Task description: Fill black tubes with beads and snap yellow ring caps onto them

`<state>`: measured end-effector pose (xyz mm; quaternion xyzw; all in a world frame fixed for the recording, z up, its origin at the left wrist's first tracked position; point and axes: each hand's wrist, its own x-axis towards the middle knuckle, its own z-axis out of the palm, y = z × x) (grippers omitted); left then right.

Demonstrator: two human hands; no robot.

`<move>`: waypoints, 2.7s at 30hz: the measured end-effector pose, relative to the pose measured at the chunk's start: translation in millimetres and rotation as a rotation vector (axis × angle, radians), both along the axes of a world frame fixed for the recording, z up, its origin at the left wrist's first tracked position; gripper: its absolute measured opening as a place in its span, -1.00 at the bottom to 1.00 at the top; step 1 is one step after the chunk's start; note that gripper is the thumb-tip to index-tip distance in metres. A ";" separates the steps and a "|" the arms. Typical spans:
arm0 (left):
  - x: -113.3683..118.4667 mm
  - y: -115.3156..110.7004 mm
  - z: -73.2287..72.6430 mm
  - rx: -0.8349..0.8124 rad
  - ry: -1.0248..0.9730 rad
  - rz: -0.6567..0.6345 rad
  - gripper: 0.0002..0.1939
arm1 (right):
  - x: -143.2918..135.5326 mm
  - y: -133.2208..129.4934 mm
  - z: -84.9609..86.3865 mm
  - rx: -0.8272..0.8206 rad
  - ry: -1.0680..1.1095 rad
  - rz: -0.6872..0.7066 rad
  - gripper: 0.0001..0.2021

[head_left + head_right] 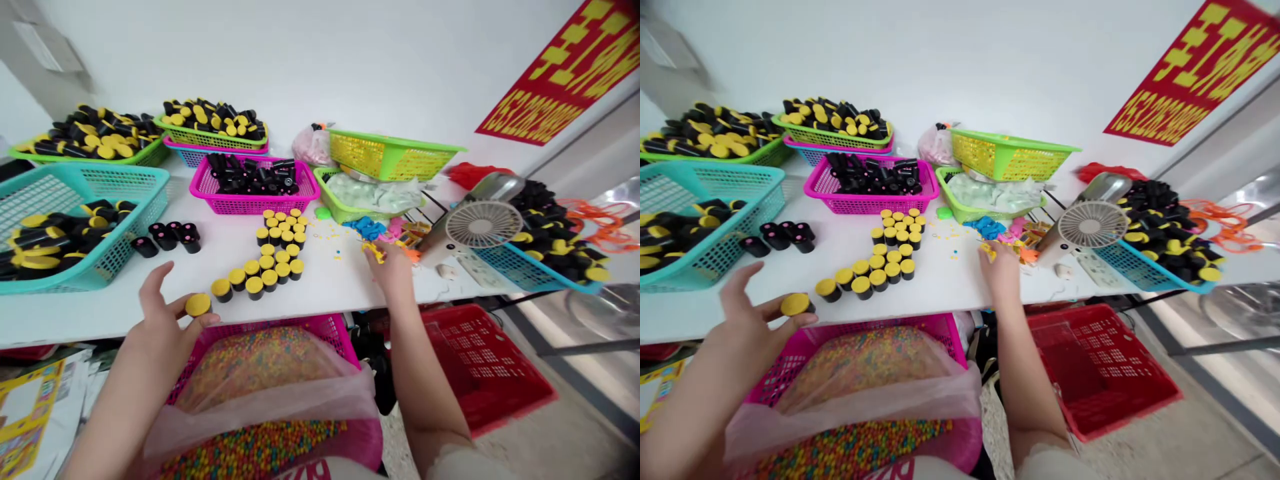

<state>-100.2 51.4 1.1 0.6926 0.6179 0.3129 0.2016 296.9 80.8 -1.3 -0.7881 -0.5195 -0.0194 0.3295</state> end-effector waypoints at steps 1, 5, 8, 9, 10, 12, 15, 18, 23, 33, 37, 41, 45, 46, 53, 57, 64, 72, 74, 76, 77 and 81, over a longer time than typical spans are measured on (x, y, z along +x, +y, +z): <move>2.6 4.4 2.0 -0.079 0.090 0.093 -0.13 | 17.8 5.8 -3.6 -0.022 -0.025 -0.035 -0.63; 27.4 17.8 9.8 -0.260 0.255 0.196 -0.30 | 51.3 18.8 -16.0 -0.101 -0.041 -0.060 -0.74; 39.7 23.0 10.6 -0.245 0.207 0.169 -0.29 | 53.9 21.4 -16.4 -0.082 -0.032 -0.038 -0.80; 39.1 24.4 10.7 -0.242 0.184 0.142 -0.27 | 54.0 21.7 -14.8 -0.058 -0.029 -0.033 -0.78; 35.8 26.0 11.2 -0.238 0.150 0.098 -0.28 | 53.9 21.7 -12.7 -0.029 -0.030 -0.039 -0.76; 22.6 31.9 14.1 -0.220 0.058 -0.009 -0.37 | 52.3 20.7 -8.2 0.057 0.001 -0.062 -0.70; -3.0 52.9 19.4 -0.117 0.054 -0.025 -0.51 | 41.9 15.2 -3.3 0.252 0.177 -0.073 -0.69; -16.4 86.8 14.9 0.020 0.209 0.106 -0.60 | 20.4 6.3 1.3 0.451 0.339 0.008 -0.71; -11.7 124.2 -6.6 0.070 0.234 0.140 -0.74 | -22.8 -6.4 13.8 0.538 0.541 0.307 -0.71; 29.4 39.2 52.5 0.123 -0.030 -0.213 -0.69 | -119.3 -33.6 56.9 0.682 0.518 0.757 -0.85; 56.5 -12.5 60.1 0.443 -0.145 -0.411 -0.57 | -153.1 -41.9 54.4 0.679 0.504 0.888 -0.73; 59.4 -28.4 48.9 0.660 0.057 -0.491 -0.58 | -161.4 -52.0 41.6 0.711 0.483 0.939 -0.62; 53.9 -29.4 42.0 0.646 0.085 -0.511 -0.68 | -159.7 -60.9 34.6 0.732 0.425 0.962 -0.60; 53.5 -30.0 41.6 0.619 0.092 -0.533 -0.71 | -159.4 -62.2 34.1 0.730 0.416 0.982 -0.60; 62.2 -37.1 39.0 0.335 -0.285 -0.646 -0.76 | -156.9 -62.6 32.2 0.724 0.350 1.057 -0.60; 69.6 -41.7 31.6 0.100 -0.734 -0.655 -0.83 | -156.5 -57.1 33.1 0.772 0.237 1.159 -0.69; 74.9 -42.8 35.4 -0.556 -1.545 -0.601 -0.77 | -164.2 -54.7 32.3 0.722 0.087 1.262 -0.60; 88.7 -44.6 52.6 -0.786 -1.682 -0.439 -0.66 | -167.1 -68.0 25.8 0.652 0.201 1.172 -0.38; 91.1 -46.2 49.4 -0.784 -1.655 -0.392 -0.69 | -166.0 -69.3 26.2 0.658 0.231 1.151 -0.39; 91.5 -46.5 41.0 -0.690 -1.602 -0.410 -0.75 | -162.5 -68.2 28.9 0.564 0.293 1.173 -0.43; 90.7 -46.0 35.3 -0.594 -1.553 -0.446 -0.78 | -160.2 -66.8 30.7 0.492 0.349 1.203 -0.47; 80.8 -39.7 17.3 -0.038 -0.962 -0.587 -0.83 | -153.4 -59.5 34.3 0.417 0.718 1.320 -0.63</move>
